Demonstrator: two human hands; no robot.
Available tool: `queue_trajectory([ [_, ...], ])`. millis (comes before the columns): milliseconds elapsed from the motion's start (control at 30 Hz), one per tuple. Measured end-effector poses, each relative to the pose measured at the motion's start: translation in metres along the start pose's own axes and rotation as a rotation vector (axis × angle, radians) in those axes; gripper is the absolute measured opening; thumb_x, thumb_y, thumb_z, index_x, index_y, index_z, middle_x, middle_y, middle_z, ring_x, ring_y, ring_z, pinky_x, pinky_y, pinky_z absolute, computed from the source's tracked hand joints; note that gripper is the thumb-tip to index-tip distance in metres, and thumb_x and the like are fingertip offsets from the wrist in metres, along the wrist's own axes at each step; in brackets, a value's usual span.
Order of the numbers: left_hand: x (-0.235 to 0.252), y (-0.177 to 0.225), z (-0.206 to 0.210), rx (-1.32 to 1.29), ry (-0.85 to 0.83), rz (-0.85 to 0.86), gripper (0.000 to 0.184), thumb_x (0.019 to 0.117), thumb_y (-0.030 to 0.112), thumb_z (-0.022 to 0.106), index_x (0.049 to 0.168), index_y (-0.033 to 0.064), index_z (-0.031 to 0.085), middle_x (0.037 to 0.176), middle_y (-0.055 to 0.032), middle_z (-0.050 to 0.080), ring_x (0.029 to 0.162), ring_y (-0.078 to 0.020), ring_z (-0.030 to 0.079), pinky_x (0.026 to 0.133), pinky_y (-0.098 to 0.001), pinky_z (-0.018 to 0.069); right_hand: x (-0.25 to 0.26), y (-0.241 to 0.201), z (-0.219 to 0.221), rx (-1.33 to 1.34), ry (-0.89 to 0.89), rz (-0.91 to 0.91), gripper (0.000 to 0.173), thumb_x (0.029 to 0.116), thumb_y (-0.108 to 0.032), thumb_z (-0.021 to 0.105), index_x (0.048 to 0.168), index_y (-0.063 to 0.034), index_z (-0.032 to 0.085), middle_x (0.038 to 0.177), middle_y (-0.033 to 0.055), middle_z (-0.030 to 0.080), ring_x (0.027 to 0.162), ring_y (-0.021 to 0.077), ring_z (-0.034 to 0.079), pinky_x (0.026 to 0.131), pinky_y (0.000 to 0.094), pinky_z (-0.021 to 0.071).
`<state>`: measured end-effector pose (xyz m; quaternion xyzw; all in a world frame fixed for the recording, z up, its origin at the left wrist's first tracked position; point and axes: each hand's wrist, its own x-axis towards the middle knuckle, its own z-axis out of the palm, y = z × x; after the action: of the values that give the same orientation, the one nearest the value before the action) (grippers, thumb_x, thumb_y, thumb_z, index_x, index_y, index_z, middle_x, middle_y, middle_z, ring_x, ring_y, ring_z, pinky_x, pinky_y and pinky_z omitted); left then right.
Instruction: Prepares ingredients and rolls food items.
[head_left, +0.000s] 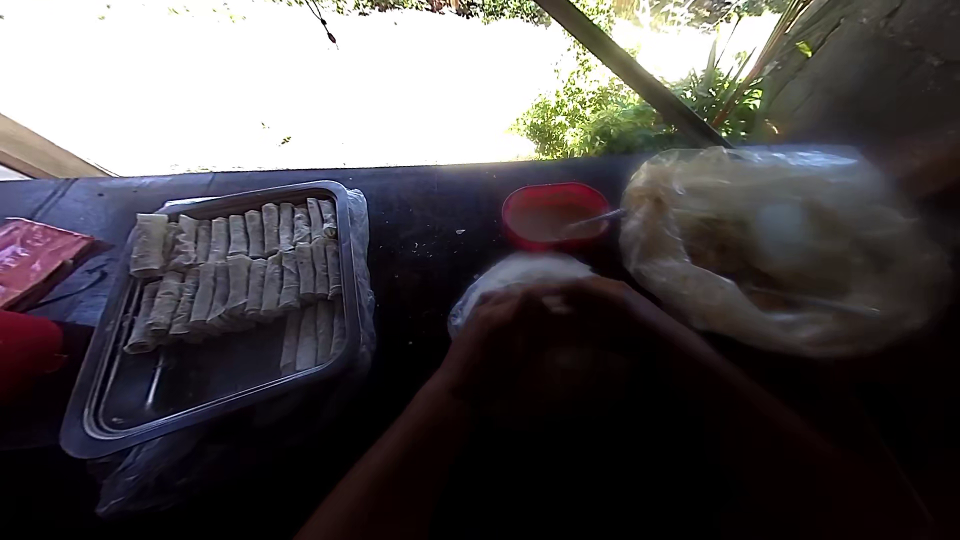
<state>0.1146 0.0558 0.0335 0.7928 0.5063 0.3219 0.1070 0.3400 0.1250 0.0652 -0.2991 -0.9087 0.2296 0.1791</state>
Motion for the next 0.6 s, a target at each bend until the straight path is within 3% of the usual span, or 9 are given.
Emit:
queue_trajectory([
  [67, 0.001, -0.002, 0.001, -0.023, -0.002, -0.003, 0.032, 0.1068, 0.036, 0.052, 0.128, 0.0157, 0.064, 0.110, 0.0067, 0.075, 0.106, -0.0079, 0.069, 0.101, -0.0401, 0.0514, -0.005, 0.007, 0.001, 0.040, 0.052, 0.000, 0.022, 0.1046, -0.025, 0.059, 0.118, -0.0108, 0.069, 0.099, 0.0002, 0.073, 0.095, 0.0080, 0.069, 0.092, 0.0293, 0.0573],
  [200, -0.001, -0.003, 0.002, -0.028, 0.017, 0.059, 0.030, 0.1080, 0.034, 0.050, 0.129, 0.0177, 0.064, 0.116, 0.0092, 0.074, 0.108, -0.0061, 0.068, 0.100, -0.0395, 0.0501, -0.011, 0.011, 0.004, 0.053, 0.092, -0.018, 0.020, 0.1047, -0.021, 0.058, 0.107, -0.0114, 0.076, 0.104, 0.0002, 0.074, 0.105, 0.0073, 0.068, 0.097, 0.0271, 0.0556],
  [367, -0.005, -0.003, 0.001, 0.009, 0.026, 0.077, 0.031, 0.1087, 0.033, 0.048, 0.130, 0.0167, 0.063, 0.120, 0.0055, 0.074, 0.108, -0.0085, 0.069, 0.098, -0.0405, 0.0501, -0.009, 0.009, 0.005, -0.002, 0.063, -0.016, 0.022, 0.1054, -0.020, 0.056, 0.108, -0.0142, 0.077, 0.105, 0.0002, 0.074, 0.106, 0.0092, 0.068, 0.098, 0.0290, 0.0552],
  [467, -0.004, 0.001, -0.001, 0.129, 0.051, 0.155, 0.029, 0.1084, 0.027, 0.047, 0.130, 0.0212, 0.066, 0.109, 0.0029, 0.076, 0.100, -0.0138, 0.069, 0.090, -0.0405, 0.0501, -0.005, 0.007, 0.005, 0.013, 0.057, 0.021, 0.021, 0.1037, -0.019, 0.057, 0.103, -0.0118, 0.076, 0.099, 0.0009, 0.073, 0.099, 0.0090, 0.069, 0.091, 0.0293, 0.0570],
  [533, -0.003, 0.005, -0.002, 0.190, 0.036, 0.202, 0.029, 0.1078, 0.023, 0.047, 0.129, 0.0218, 0.066, 0.108, 0.0029, 0.076, 0.106, -0.0153, 0.068, 0.094, -0.0398, 0.0483, -0.002, 0.007, 0.003, 0.036, 0.035, 0.047, 0.019, 0.1023, -0.017, 0.058, 0.100, -0.0108, 0.076, 0.097, 0.0010, 0.073, 0.095, 0.0079, 0.069, 0.088, 0.0282, 0.0572],
  [600, 0.000, 0.007, -0.004, 0.195, 0.018, 0.229, 0.027, 0.1074, 0.020, 0.048, 0.127, 0.0198, 0.067, 0.107, 0.0023, 0.076, 0.105, -0.0150, 0.069, 0.096, -0.0390, 0.0491, 0.000, 0.007, 0.001, 0.044, 0.017, 0.057, 0.019, 0.1020, -0.016, 0.058, 0.100, -0.0106, 0.076, 0.097, 0.0009, 0.073, 0.095, 0.0074, 0.069, 0.088, 0.0274, 0.0571],
])
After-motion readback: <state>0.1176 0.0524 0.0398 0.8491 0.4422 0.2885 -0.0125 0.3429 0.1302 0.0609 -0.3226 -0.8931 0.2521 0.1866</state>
